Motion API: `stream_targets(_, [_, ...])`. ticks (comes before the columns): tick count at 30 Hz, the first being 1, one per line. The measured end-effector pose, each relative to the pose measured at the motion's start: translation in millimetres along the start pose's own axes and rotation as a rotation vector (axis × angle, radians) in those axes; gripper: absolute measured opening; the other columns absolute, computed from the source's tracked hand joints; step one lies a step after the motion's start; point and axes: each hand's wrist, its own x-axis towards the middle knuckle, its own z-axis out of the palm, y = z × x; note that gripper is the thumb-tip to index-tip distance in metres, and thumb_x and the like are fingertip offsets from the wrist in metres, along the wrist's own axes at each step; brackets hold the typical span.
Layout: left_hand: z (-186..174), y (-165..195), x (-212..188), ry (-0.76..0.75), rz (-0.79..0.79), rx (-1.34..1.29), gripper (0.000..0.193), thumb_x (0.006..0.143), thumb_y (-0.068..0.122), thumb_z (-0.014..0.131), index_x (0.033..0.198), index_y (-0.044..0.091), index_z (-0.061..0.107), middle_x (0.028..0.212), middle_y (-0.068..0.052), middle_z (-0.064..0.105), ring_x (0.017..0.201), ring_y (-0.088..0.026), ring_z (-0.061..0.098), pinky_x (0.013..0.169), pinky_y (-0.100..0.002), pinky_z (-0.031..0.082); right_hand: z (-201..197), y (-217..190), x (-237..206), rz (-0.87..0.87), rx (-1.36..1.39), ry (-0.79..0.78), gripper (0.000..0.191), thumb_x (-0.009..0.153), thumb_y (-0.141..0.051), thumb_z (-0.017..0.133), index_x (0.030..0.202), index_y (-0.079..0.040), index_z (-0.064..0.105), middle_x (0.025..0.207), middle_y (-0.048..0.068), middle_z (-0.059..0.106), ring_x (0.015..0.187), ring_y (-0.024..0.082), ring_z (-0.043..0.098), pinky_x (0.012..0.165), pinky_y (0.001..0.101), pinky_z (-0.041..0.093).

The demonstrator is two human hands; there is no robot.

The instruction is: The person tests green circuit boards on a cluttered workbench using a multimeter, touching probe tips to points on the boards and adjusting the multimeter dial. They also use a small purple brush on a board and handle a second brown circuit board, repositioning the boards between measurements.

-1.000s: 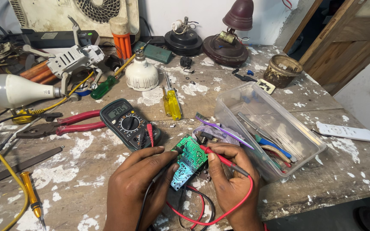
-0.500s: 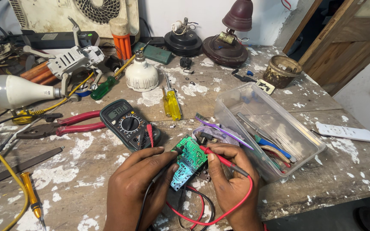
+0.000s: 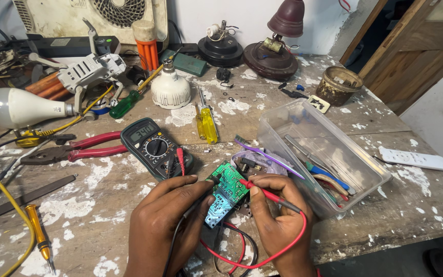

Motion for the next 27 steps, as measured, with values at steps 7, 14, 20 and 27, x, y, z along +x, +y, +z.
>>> stream_targets(7, [0.0, -0.3, -0.4, -0.002, -0.001, 0.000, 0.024, 0.078, 0.007, 0.081, 0.101, 0.008, 0.078, 0.093, -0.009, 0.079, 0.101, -0.026, 0.076, 0.081, -0.035, 0.059, 0.9, -1.3, 0.6, -0.019, -0.012, 0.004, 0.008, 0.090, 0.002, 0.070, 0.098, 0.001, 0.068, 0.103, 0.010, 0.076, 0.099, 0.015, 0.072, 0.090, 0.0285, 0.057])
stream_targets(14, [0.0, -1.4, -0.9, -0.005, 0.004, 0.013, 0.023, 0.078, 0.008, 0.081, 0.101, 0.008, 0.078, 0.093, -0.009, 0.079, 0.101, -0.027, 0.076, 0.081, -0.036, 0.058, 0.6, -1.2, 1.2, -0.045, -0.023, 0.002, 0.008, 0.090, 0.002, 0.070, 0.098, 0.001, 0.068, 0.103, 0.010, 0.077, 0.099, 0.016, 0.074, 0.090, 0.0287, 0.058])
stream_targets(20, [0.6, -1.3, -1.3, -0.004, 0.004, 0.011, 0.023, 0.078, 0.008, 0.081, 0.101, 0.008, 0.077, 0.093, -0.009, 0.079, 0.101, -0.026, 0.076, 0.081, -0.036, 0.058, 0.5, -0.7, 0.7, -0.024, 0.001, -0.005, 0.007, 0.091, 0.002, 0.069, 0.098, 0.001, 0.068, 0.103, 0.010, 0.076, 0.100, 0.016, 0.073, 0.090, 0.0289, 0.057])
stream_targets(27, [0.4, -1.3, -1.3, -0.003, 0.002, 0.017, 0.023, 0.078, 0.008, 0.081, 0.101, 0.008, 0.078, 0.092, -0.010, 0.079, 0.101, -0.026, 0.076, 0.081, -0.035, 0.058, 0.2, 3.8, -0.8, -0.011, 0.041, -0.013, 0.008, 0.092, 0.002, 0.068, 0.100, 0.002, 0.067, 0.105, 0.011, 0.075, 0.102, 0.017, 0.072, 0.092, 0.0296, 0.057])
